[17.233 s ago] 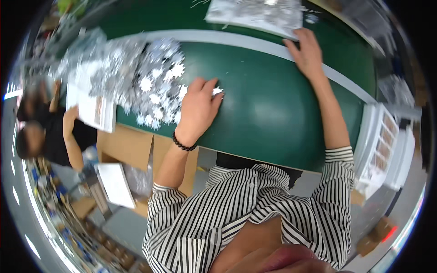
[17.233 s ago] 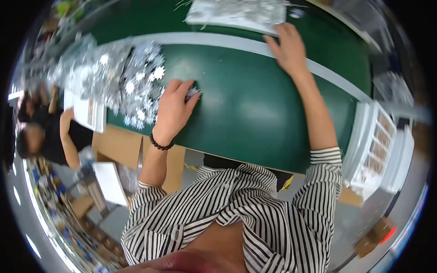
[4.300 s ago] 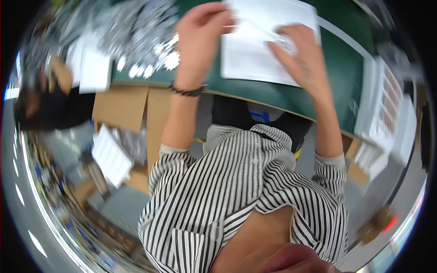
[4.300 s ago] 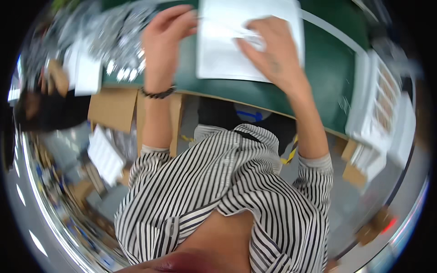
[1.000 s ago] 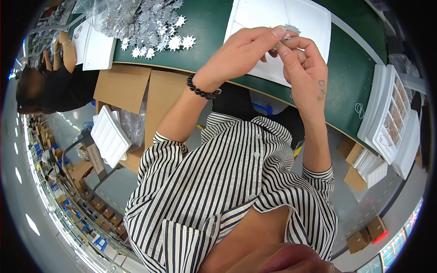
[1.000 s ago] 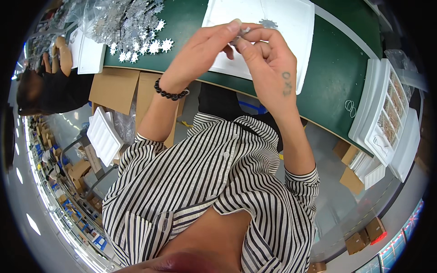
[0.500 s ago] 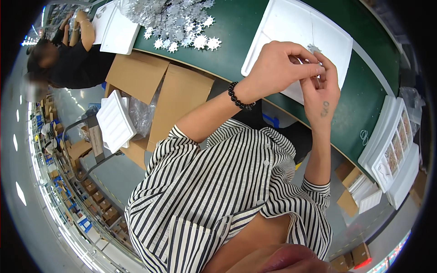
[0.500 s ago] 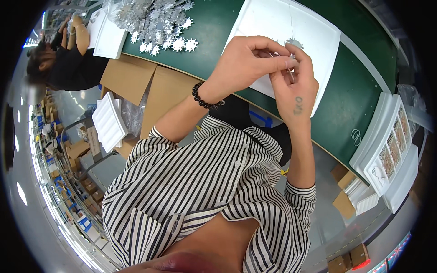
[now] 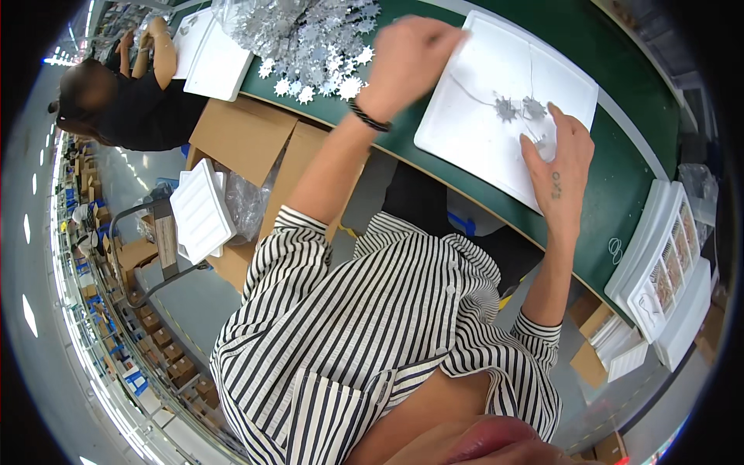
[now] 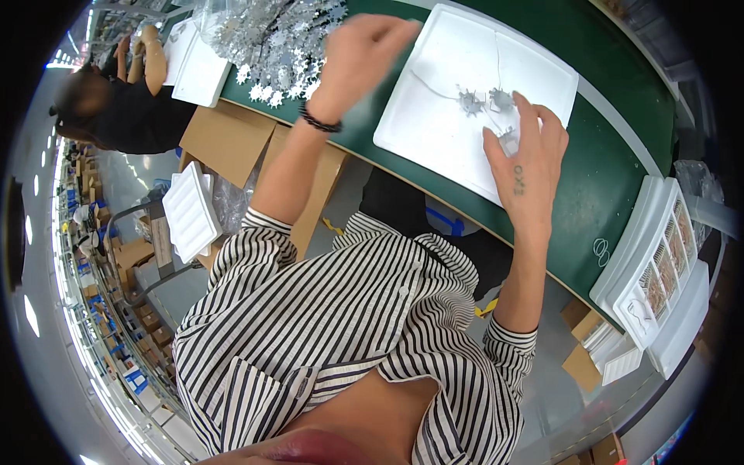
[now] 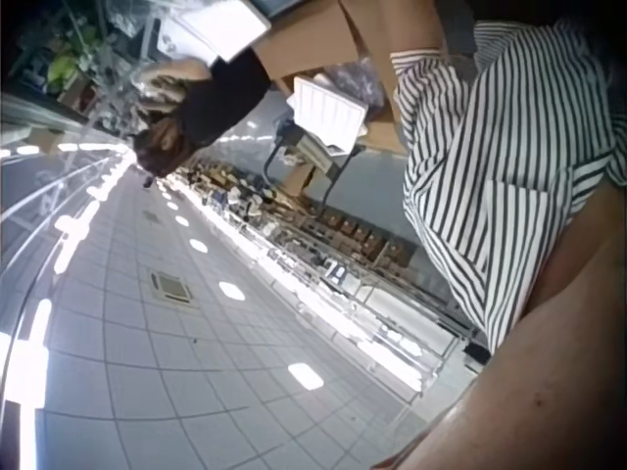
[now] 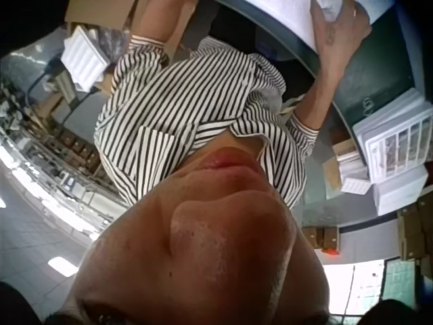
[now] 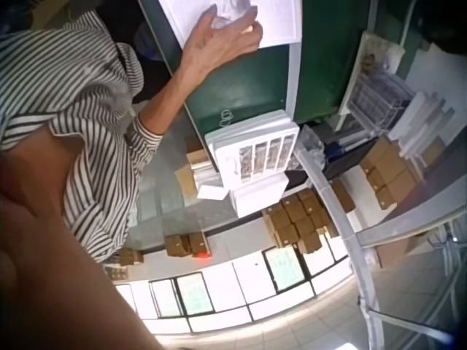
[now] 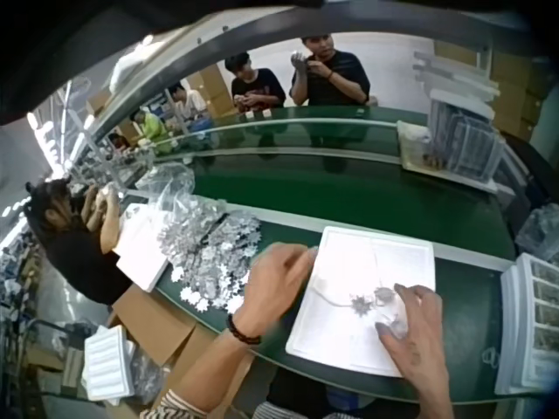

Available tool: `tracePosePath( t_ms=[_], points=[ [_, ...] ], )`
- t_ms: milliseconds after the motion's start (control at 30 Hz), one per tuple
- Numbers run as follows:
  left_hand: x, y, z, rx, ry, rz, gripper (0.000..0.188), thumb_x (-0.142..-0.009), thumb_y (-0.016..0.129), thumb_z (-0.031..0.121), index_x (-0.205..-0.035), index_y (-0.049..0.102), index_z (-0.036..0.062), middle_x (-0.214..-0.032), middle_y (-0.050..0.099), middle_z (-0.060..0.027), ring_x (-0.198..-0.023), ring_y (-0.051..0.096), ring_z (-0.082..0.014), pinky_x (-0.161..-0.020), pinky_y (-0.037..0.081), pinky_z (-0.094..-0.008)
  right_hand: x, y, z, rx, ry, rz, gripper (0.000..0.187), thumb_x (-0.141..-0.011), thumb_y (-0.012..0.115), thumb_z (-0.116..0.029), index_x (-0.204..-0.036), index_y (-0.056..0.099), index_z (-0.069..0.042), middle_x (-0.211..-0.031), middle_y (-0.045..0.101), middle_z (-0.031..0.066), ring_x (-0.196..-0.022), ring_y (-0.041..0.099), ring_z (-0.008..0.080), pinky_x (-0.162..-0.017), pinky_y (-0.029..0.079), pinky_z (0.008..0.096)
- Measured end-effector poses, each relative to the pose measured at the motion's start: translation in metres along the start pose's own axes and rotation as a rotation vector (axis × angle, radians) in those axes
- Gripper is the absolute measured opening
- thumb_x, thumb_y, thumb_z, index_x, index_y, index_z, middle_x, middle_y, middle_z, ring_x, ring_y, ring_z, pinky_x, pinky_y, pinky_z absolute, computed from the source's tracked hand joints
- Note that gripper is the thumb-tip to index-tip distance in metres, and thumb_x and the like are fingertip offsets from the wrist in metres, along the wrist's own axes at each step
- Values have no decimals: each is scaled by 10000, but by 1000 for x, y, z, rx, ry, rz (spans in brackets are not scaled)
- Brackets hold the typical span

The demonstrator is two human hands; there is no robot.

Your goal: Inspecting and sorting small star-shaped metal components into plastic trays at an assembly station.

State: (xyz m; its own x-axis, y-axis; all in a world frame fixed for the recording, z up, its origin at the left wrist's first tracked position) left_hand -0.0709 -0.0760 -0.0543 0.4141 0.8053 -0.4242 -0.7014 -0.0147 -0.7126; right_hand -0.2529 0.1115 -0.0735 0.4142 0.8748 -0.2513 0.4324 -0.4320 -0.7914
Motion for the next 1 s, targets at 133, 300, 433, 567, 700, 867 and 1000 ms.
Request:
tracePosePath(
  t_ms=[133, 300, 433, 567, 700, 867, 1000],
  points=[
    [-19, -32, -10, -86, 105, 207, 365, -922, 710, 403, -1048, 768, 65, -965, 742, -120, -801, 670, -297, -738, 531, -361, -4, -6, 4, -50, -25, 91, 453, -935, 719, -260, -1304, 614, -19, -1329, 598, 157, -1185, 576, 315, -1049, 463, 411],
    [-71, -49, -51, -544, 360, 300, 357, -937, 675, 304, -1041, 722, -35, -942, 722, -200, -824, 670, -350, -757, 537, -408, 5, -6, 8, -165, -34, 124, 412, -941, 712, -236, -1281, 628, -20, -1330, 599, 153, -1198, 567, 311, -1041, 465, 407],
    [-96, -10, -169, -649, 55, -96, 449, -907, 711, 425, -1268, 711, 157, -1214, 700, -127, -928, 667, -346, -842, 538, -410, 11, -7, 16, -206, -14, 138, 363, -942, 707, -190, -1253, 640, -15, -1299, 619, 146, -1164, 585, 298, -1009, 483, 394],
    [-77, 13, -152, -598, 217, -186, 490, -903, 710, 413, -1330, 669, 175, -1253, 673, -131, -954, 662, -356, -859, 541, -421, 23, -18, 28, -233, 8, 213, 294, -939, 697, -121, -1207, 657, -7, -1258, 642, 134, -1110, 606, 273, -965, 501, 366],
    [-36, 18, -102, -370, 284, -201, 448, -881, 720, 353, -1305, 682, 214, -1232, 674, -122, -976, 651, -354, -858, 546, -426, 42, -39, 44, -244, 46, 284, 205, -936, 659, -25, -1138, 672, 8, -1189, 665, 118, -1019, 620, 230, -909, 511, 320],
    [-13, 44, -43, -110, 275, -495, 464, -874, 714, 203, -1328, 666, 124, -1290, 661, -139, -970, 648, -332, -868, 532, -396, 92, -112, 80, -159, 123, 526, 176, -940, 622, 20, -1108, 673, 21, -1144, 666, 114, -965, 609, 200, -869, 510, 289],
    [-9, 38, -50, -200, 204, -591, 428, -890, 740, 121, -1297, 665, 9, -1312, 653, -118, -1021, 648, -256, -865, 520, -304, 150, -197, 112, -81, 211, 798, 159, -955, 602, 28, -1099, 669, 27, -1096, 665, 111, -914, 613, 187, -838, 514, 276]
  ],
)
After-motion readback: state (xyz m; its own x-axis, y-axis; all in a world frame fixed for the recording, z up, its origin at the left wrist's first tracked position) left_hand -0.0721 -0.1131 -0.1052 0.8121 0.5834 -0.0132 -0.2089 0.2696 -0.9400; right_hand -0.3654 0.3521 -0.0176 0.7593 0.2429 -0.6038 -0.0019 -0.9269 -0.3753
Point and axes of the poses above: each hand's wrist, its own x-axis away from the middle knuckle, its own y-axis out of the palm, z = x × y, the point moved 10 cm from there along -x, towards the middle knuckle
